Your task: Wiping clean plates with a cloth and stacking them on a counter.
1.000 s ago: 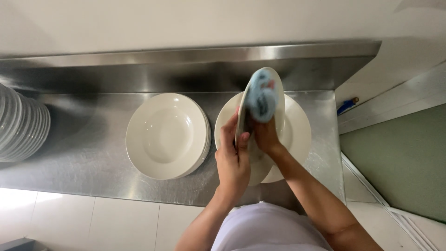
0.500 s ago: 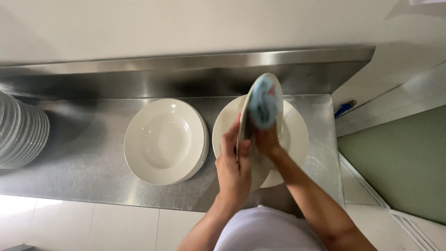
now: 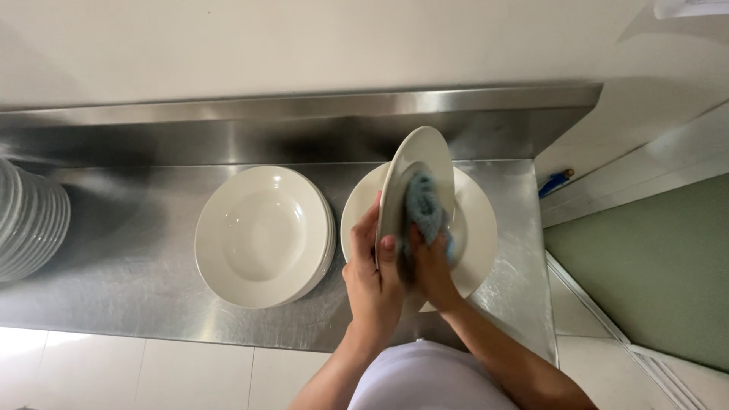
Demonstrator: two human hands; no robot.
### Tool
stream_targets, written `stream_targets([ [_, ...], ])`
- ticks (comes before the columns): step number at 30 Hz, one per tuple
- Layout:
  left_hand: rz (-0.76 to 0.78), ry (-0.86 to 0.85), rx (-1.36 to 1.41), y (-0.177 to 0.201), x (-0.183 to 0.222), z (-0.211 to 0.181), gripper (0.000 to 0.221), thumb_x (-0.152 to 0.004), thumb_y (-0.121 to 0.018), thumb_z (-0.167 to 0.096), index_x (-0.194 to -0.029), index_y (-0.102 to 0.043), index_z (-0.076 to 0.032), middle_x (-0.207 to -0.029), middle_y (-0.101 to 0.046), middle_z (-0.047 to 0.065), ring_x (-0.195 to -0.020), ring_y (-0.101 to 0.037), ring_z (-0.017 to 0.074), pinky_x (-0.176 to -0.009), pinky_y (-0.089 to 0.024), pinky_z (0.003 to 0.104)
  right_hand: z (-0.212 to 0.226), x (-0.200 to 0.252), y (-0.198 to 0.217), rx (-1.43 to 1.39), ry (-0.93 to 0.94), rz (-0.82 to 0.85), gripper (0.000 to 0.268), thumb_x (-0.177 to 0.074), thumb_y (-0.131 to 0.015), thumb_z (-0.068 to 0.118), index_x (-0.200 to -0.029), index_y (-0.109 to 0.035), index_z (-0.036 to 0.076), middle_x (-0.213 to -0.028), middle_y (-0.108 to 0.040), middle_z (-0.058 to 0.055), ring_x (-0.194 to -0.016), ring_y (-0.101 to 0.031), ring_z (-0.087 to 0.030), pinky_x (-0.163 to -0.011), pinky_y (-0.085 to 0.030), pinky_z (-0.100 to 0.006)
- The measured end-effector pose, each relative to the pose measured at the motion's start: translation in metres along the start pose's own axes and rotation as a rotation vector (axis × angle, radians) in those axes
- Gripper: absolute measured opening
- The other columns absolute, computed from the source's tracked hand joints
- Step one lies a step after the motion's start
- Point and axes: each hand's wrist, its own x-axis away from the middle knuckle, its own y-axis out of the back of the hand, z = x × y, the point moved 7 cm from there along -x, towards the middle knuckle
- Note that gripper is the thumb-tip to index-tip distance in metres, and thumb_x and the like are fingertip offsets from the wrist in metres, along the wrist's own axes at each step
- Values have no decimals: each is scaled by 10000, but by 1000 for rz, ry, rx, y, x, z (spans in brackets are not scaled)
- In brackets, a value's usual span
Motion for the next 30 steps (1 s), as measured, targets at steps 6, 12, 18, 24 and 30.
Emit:
stream_targets([
  [6, 40, -27, 42, -8, 5, -1, 477, -1100, -424, -347, -1487, -466, -71, -1493, -621, 134, -1216, -717, 304, -987, -577, 368, -37, 39, -16, -220, -212, 392, 635, -1064, -395, 500, -1508, -423, 46, -1442, -538, -96, -1291, -523, -189, -1035, -457, -316],
  [12, 41, -196, 158, -7, 7, -11, 604, -1126, -395, -454, -1522, -448, -1, -1603, -528, 211, -1452, -583, 336, -1172, -477, 398, -121, 95, 40, -362, -401, 650, 836, -983, -345, 674, -1582, -246, 100, -1503, -418, -82, -1235, -418, -179, -981, -383, -336],
  [18, 61, -153, 173, -7, 1, -21, 513, -1061, -601, -217, -1472, -427, 36, -1590, -495, 264, -1436, -561, 366, -1167, -453, 426, -74, 95, 41, -42, -114, 769, 895, -994, -305, 727, -1569, -283, 41, -1560, -436, -97, -1382, -470, -213, -1139, -398, -348],
  [24, 21, 65, 147, -1, -3, 9, 463, -986, -584, -40, -1420, -433, 19, -1466, -617, 234, -1332, -648, 302, -1047, -534, 382, -16, 81, 16, 218, -74, 729, 601, -1022, -507, 489, -1394, -528, 18, -1321, -679, -145, -1183, -649, -260, -1035, -527, -395],
  [30, 32, -135, 144, -5, 4, -10, 409, -1037, -460, 63, -1442, -412, 31, -1591, -484, 266, -1448, -535, 348, -1154, -457, 412, -1, 30, 22, 348, -162, 467, 555, -997, -512, 410, -1434, -472, 70, -1326, -622, -136, -1200, -594, -255, -1030, -474, -398],
])
